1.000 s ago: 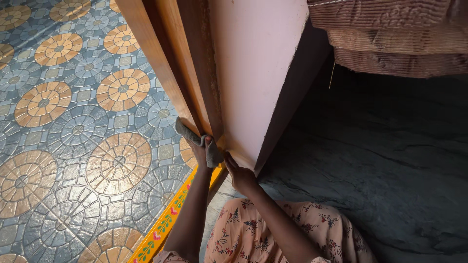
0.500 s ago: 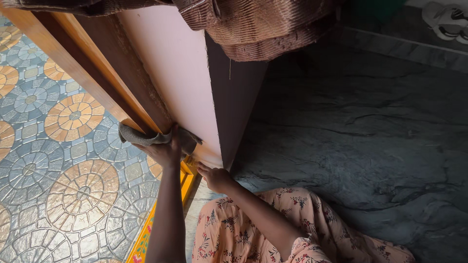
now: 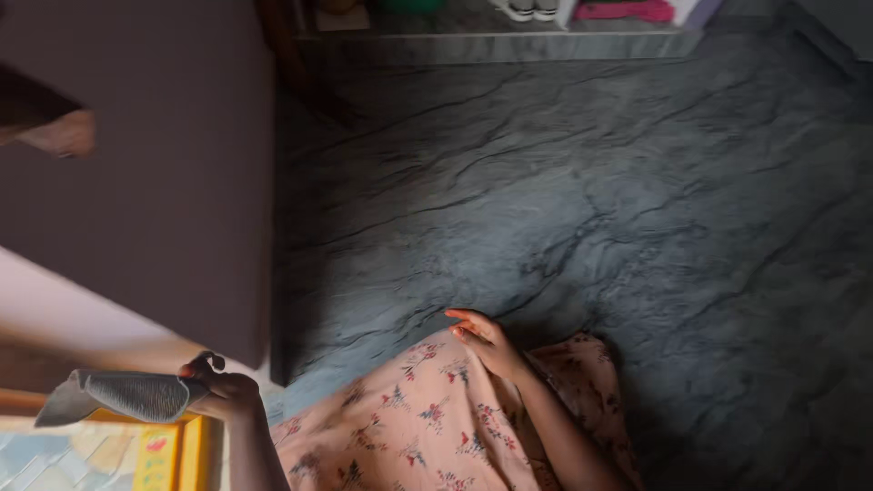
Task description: The person wipes a yellow painted wooden threshold and a carved wooden door using a cloth. They sit on the floor and clean the threshold, then move to wipe the door surface and its carved details.
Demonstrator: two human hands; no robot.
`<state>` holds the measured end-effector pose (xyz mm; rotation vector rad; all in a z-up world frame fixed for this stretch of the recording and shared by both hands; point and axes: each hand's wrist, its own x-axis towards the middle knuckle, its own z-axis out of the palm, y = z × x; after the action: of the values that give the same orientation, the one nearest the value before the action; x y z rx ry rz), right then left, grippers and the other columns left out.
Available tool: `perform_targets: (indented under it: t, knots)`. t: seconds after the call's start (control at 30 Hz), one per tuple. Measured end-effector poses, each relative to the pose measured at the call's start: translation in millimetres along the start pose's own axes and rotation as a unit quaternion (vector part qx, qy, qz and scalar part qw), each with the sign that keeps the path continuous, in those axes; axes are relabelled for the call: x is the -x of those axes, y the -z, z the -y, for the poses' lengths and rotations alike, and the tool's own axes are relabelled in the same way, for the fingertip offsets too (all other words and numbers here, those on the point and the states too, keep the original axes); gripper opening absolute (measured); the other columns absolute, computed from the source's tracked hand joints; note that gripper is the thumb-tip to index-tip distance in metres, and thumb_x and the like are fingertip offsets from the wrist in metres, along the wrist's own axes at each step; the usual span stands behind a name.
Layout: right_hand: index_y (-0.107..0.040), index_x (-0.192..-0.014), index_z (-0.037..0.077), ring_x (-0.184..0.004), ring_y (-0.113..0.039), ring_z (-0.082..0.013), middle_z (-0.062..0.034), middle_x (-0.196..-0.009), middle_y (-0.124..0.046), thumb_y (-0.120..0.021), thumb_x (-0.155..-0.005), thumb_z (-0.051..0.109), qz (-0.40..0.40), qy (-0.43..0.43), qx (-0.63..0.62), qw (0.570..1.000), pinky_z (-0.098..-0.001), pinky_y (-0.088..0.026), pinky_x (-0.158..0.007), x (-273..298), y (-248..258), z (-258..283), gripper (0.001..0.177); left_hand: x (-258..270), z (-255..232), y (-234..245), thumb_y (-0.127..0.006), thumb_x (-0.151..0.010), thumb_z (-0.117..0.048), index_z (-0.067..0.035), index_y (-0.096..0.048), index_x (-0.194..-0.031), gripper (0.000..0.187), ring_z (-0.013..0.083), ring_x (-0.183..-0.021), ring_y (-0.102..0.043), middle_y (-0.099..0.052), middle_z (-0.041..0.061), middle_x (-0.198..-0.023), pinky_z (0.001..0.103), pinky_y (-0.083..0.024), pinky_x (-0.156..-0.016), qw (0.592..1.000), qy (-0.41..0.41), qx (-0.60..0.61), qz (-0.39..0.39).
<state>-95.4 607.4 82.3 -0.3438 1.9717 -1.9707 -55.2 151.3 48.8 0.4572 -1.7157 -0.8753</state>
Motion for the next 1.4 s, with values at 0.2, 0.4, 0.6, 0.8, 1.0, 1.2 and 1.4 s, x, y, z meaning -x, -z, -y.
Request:
perform_targets:
  t: [0.2, 0.4, 0.6, 0.8, 1.0, 1.2, 1.4]
  knots:
    - [-0.056, -0.142, -0.001, -0.118, -0.065, -0.0241, -0.0141, -0.138, -0.064, -0.064, -0.102, 0.037, -0.169, 0.062, -0.184, 0.966, -0.0375, -0.051, -0.1, 9, 14, -4, 0.055, 62, -153, -99, -0.053, -0.1, -0.002, 0.004, -0.068, -0.096, 0.017, 0.0362, -0.072, -0.057, -0.065, 0.019, -0.085, 0.048, -0.044, -0.069, 0.945, -0.177, 0.028, 0.272]
    - [-0.043, -0.154, 0.016, -0.134, -0.058, -0.0224, -0.0078, -0.156, -0.05, -0.045, -0.096, 0.066, -0.084, 0.02, -0.434, 0.897, -0.0419, -0.046, -0.112, 4, 21, -13, 0.077, 120, -295, -130, -0.075, -0.067, -0.033, 0.006, -0.041, -0.139, 0.089, 0.0399, -0.154, -0.007, -0.015, 0.025, -0.166, 0.053, -0.008, -0.123, 0.729, -0.242, 0.004, 0.64]
    - [-0.047, -0.151, 0.017, -0.141, -0.051, -0.0241, -0.0065, -0.152, -0.051, -0.04, -0.104, 0.067, -0.001, -0.021, -0.636, 0.771, -0.0468, -0.039, -0.121, -3, 32, -62, 0.069, 142, -324, -120, -0.072, -0.081, -0.052, 0.007, -0.031, -0.152, 0.101, 0.0402, -0.153, -0.016, -0.026, 0.025, -0.161, 0.055, -0.012, -0.121, 0.704, -0.211, 0.109, 0.669]
    - [-0.048, -0.144, 0.012, -0.136, -0.052, -0.0288, -0.0133, -0.144, -0.054, -0.048, -0.1, 0.07, 0.011, -0.038, -0.673, 0.739, -0.0483, -0.04, -0.118, -1, 36, -86, 0.073, 147, -315, -118, -0.074, -0.083, -0.049, 0.005, -0.052, -0.142, 0.083, 0.0399, -0.15, -0.032, -0.048, 0.022, -0.154, 0.054, -0.02, -0.122, 0.723, -0.192, 0.129, 0.651]
    - [-0.044, -0.154, -0.002, -0.131, -0.056, -0.0309, -0.0195, -0.142, -0.054, -0.061, -0.104, 0.061, 0.039, 0.027, -0.595, 0.802, -0.0463, -0.045, -0.113, 2, 39, -44, 0.082, 144, -316, -113, -0.083, -0.079, -0.044, -0.002, -0.073, -0.12, 0.059, 0.0341, -0.136, -0.056, -0.072, 0.013, -0.125, 0.052, -0.034, -0.119, 0.749, -0.138, 0.155, 0.629]
    - [-0.043, -0.156, 0.01, -0.125, -0.055, -0.0283, -0.0144, -0.146, -0.051, -0.068, -0.095, 0.055, -0.041, 0.091, -0.46, 0.882, -0.0433, -0.051, -0.103, 3, 37, 0, 0.08, 139, -317, -105, -0.088, -0.071, -0.032, -0.012, -0.079, -0.109, 0.044, 0.0293, -0.108, -0.067, -0.075, 0.008, -0.105, 0.04, -0.052, -0.094, 0.787, -0.065, 0.148, 0.595]
    - [-0.056, -0.138, -0.003, -0.145, -0.048, -0.0236, -0.015, -0.161, -0.048, -0.066, -0.101, 0.053, -0.068, 0.102, -0.298, 0.947, -0.0378, -0.046, -0.109, 5, 25, 4, 0.067, 139, -310, -98, -0.082, -0.076, -0.016, -0.008, -0.078, -0.101, 0.027, 0.0293, -0.099, -0.066, -0.073, 0.008, -0.1, 0.039, -0.053, -0.087, 0.801, -0.034, 0.127, 0.584]
